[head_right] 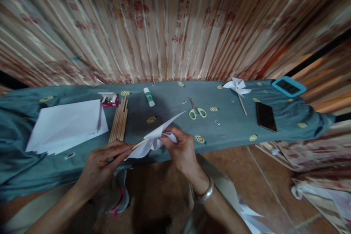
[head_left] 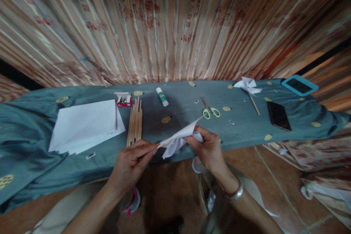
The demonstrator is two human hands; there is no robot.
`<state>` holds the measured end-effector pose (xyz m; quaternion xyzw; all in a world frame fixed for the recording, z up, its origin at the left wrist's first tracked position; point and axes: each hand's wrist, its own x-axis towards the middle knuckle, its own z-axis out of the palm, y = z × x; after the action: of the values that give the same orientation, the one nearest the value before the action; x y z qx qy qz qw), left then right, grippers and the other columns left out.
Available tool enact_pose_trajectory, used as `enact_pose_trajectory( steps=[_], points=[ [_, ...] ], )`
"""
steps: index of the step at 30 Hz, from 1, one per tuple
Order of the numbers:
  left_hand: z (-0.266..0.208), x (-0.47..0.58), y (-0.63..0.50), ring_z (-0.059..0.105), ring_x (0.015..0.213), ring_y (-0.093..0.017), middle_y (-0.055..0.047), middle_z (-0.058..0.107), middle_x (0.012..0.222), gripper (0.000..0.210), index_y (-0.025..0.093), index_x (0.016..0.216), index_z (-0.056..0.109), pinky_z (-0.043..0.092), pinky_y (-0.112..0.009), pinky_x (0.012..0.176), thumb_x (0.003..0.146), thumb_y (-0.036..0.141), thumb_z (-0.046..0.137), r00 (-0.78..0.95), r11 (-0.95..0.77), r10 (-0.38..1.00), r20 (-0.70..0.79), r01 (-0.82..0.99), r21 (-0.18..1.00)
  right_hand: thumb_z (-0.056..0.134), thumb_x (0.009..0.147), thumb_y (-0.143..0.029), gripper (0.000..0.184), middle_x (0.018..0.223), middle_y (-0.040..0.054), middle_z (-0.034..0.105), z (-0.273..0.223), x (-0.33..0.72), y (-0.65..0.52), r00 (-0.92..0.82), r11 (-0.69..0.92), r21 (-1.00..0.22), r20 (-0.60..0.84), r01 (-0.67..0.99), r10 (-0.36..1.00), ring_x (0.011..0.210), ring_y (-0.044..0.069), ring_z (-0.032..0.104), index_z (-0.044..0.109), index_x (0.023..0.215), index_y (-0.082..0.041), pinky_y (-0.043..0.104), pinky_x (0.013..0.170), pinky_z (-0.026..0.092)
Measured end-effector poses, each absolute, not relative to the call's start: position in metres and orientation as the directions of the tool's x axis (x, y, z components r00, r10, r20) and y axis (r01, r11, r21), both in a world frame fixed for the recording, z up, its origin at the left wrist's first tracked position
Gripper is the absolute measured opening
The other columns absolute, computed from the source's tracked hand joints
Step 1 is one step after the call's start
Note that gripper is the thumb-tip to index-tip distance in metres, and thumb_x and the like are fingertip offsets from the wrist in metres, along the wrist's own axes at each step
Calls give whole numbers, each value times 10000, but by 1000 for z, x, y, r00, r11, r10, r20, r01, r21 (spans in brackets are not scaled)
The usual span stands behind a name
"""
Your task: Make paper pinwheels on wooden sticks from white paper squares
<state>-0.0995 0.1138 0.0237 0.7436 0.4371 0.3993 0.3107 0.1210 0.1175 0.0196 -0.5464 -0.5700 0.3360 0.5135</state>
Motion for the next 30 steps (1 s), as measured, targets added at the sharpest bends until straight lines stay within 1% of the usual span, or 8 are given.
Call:
enact_pose_trajectory(
  steps=[5, 11, 14, 17, 22, 27, 30],
  points=[
    [18, -100, 116, 670, 666, -147, -50, 728, 743, 215, 216, 947, 778, 516, -211, 590, 856, 213, 583, 293, -441, 892, 345, 390, 809, 717, 727, -318, 134, 585, -36, 629, 21, 119, 118, 165, 68, -955, 119, 288, 979, 494, 83, 502, 710, 752, -187, 181, 451, 385],
    [16, -101, 117, 680, 690, -142, -56, 730, 760, 205, 196, 938, 779, 519, -200, 611, 849, 200, 595, 282, -435, 895, 345, 387, 813, 728, 728, -336, 150, 640, -28, 668, 22, 119, 119, 187, 42, -945, 108, 325, 976, 541, 100, 559, 706, 794, -203, 189, 493, 424],
    [16, -101, 117, 677, 683, -137, -50, 726, 755, 209, 197, 946, 777, 514, -198, 607, 851, 191, 591, 289, -429, 897, 335, 386, 816, 741, 710, -319, 218, 739, -18, 705, 23, 119, 121, 194, 53, -947, 120, 318, 974, 593, 114, 594, 705, 900, -219, 203, 540, 461],
    [14, -102, 118, 671, 669, -136, -43, 723, 747, 202, 207, 939, 778, 511, -202, 597, 844, 186, 601, 294, -422, 899, 324, 384, 821, 725, 718, -315, 296, 822, -7, 723, 21, 122, 122, 136, 82, -959, 122, 272, 983, 653, 130, 618, 702, 1001, -229, 226, 598, 487],
    [9, -105, 119, 673, 672, -137, -36, 733, 762, 189, 226, 924, 781, 516, -208, 607, 834, 182, 620, 313, -421, 895, 317, 367, 829, 674, 749, -343, 236, 776, 14, 725, 14, 130, 125, -23, 85, -977, 83, 194, 996, 658, 155, 621, 734, 933, -208, 258, 597, 492],
    [9, -105, 119, 673, 670, -133, -34, 733, 757, 187, 221, 920, 782, 515, -202, 608, 825, 174, 628, 316, -409, 899, 302, 366, 836, 671, 745, -285, 175, 744, 1, 719, 18, 132, 126, -69, 100, -974, 88, 201, 994, 602, 125, 588, 741, 877, -195, 233, 565, 464],
    [10, -104, 118, 666, 651, -126, -33, 723, 738, 189, 213, 924, 782, 507, -192, 590, 828, 175, 623, 316, -410, 899, 303, 368, 835, 671, 755, -302, 164, 724, -6, 710, 19, 131, 126, -74, 101, -966, 86, 238, 994, 579, 114, 571, 735, 861, -195, 224, 556, 448]
  ],
)
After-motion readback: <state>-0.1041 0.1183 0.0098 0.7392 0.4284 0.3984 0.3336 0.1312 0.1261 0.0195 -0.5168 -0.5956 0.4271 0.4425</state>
